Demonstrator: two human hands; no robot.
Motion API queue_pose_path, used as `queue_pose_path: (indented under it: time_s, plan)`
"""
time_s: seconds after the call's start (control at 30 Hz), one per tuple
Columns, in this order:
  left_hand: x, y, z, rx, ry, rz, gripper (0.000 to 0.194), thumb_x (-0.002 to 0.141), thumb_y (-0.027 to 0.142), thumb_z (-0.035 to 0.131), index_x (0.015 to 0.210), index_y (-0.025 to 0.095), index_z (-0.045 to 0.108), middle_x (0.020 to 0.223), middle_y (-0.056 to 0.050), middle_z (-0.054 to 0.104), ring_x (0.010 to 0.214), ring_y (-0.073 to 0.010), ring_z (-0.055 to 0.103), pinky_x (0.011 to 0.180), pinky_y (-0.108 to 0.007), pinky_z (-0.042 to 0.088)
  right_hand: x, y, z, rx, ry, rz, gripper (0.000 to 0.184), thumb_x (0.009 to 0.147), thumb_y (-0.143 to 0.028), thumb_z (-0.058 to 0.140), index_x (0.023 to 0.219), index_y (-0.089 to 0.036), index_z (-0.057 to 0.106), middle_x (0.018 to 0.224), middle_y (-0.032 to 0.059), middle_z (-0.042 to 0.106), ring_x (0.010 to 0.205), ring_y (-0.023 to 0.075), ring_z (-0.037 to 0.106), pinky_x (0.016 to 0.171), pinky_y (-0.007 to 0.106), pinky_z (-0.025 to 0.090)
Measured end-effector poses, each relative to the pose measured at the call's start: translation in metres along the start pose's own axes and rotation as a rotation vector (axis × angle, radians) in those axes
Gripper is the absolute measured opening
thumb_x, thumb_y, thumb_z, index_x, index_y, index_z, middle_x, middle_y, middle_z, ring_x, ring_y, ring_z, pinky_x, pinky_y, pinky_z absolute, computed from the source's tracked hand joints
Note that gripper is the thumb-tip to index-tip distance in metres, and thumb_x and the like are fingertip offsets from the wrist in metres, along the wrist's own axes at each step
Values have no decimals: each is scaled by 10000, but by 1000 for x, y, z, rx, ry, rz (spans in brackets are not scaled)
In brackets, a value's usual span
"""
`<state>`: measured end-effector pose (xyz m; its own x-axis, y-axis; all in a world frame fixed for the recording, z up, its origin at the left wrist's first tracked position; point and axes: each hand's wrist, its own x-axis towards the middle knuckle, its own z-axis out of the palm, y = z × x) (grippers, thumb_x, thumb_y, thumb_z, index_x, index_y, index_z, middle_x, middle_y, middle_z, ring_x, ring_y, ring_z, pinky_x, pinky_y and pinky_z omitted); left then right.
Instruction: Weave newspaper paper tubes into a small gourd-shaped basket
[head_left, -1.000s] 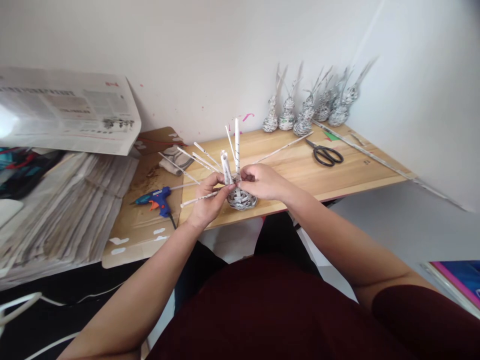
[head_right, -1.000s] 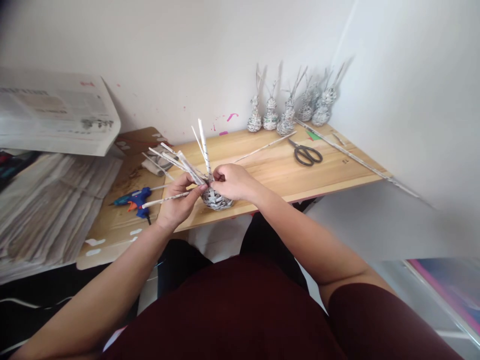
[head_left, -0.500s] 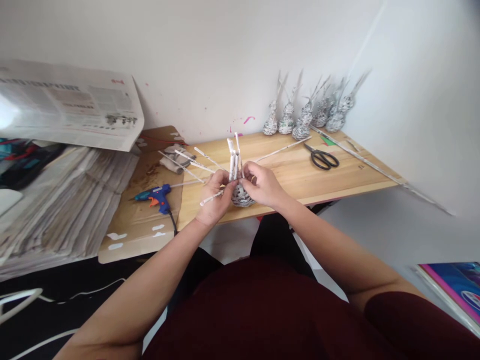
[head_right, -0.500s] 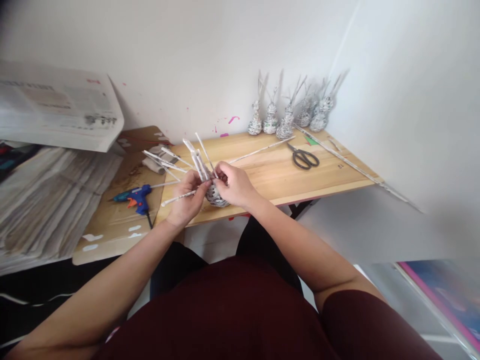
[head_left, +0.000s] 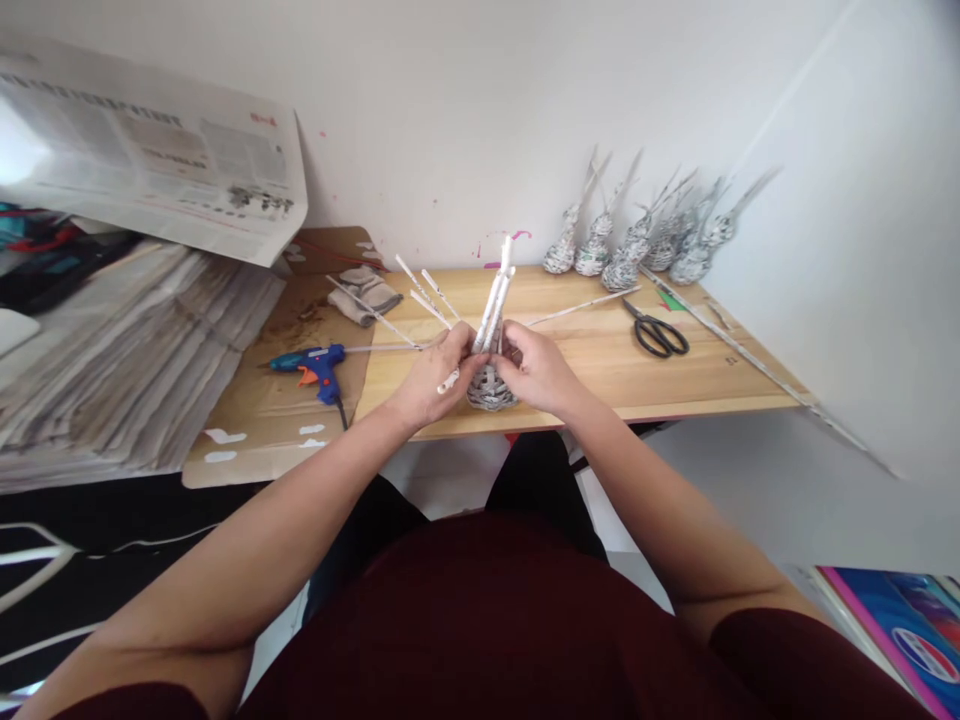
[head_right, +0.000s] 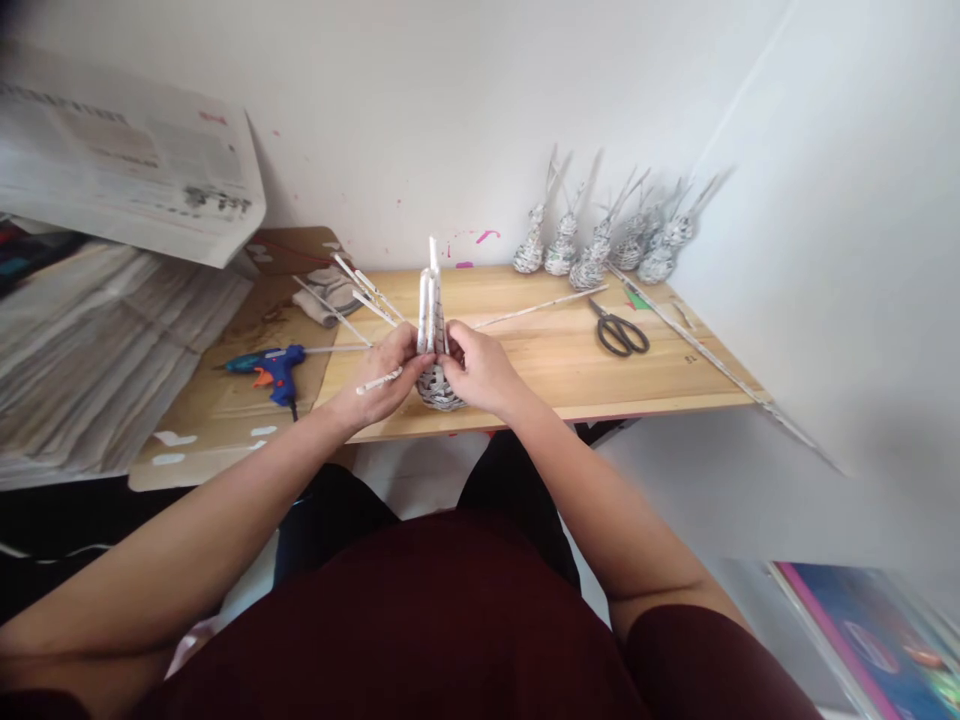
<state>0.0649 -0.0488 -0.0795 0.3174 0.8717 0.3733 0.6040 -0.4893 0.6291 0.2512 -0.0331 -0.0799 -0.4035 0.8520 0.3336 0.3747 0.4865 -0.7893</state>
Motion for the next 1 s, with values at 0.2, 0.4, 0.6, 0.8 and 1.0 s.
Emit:
queue_pose_path:
  time_s: [0.2, 0.4, 0.6, 0.8, 1.0]
  plan:
    - [-1, -2, 6, 8, 33, -6, 86, 931, 298, 500, 915, 221, 464, 834, -32, 579, 790, -217, 574, 726, -344, 455, 0, -1, 5, -35, 25, -20, 176, 814, -169, 558, 984, -188, 600, 817, 23, 665, 691, 174, 599, 678, 297, 455]
    - [-3, -2, 7, -110, 69, -64, 97, 928, 297, 531, 909, 210, 491, 795, -16, 615, 729, -181, 580, 697, -311, 449, 0, 1, 7, -46, 46, -3, 150, 807, -160, 575, 948, -207, 594, 760, 2, 647, 665, 169, 594, 656, 291, 457]
    - [-4, -3, 0, -359, 51, -97, 180, 895, 359, 615, 890, 180, 596, 767, -6, 652, 705, -145, 600, 670, -258, 454, 2, 3, 5, 62, 18, 4, 255, 814, -171, 602, 1065, -214, 615, 929, 39, 718, 783, 197, 665, 726, 322, 519]
    - [-3, 1, -4, -220, 25, -102, 149, 884, 328, 605, 867, 182, 584, 756, -11, 650, 691, -151, 587, 655, -262, 445, 2, 4, 5, 101, 5, 38, 236, 802, -198, 635, 1038, -214, 623, 883, 26, 724, 752, 192, 668, 714, 329, 533]
    - [-3, 1, 2, 9, 96, -33, 77, 892, 263, 557, 859, 196, 542, 744, -7, 607, 696, -166, 556, 666, -286, 416, 4, 4, 7, 99, 11, 59, 218, 799, -191, 641, 1014, -211, 613, 900, 34, 727, 774, 198, 675, 733, 347, 543]
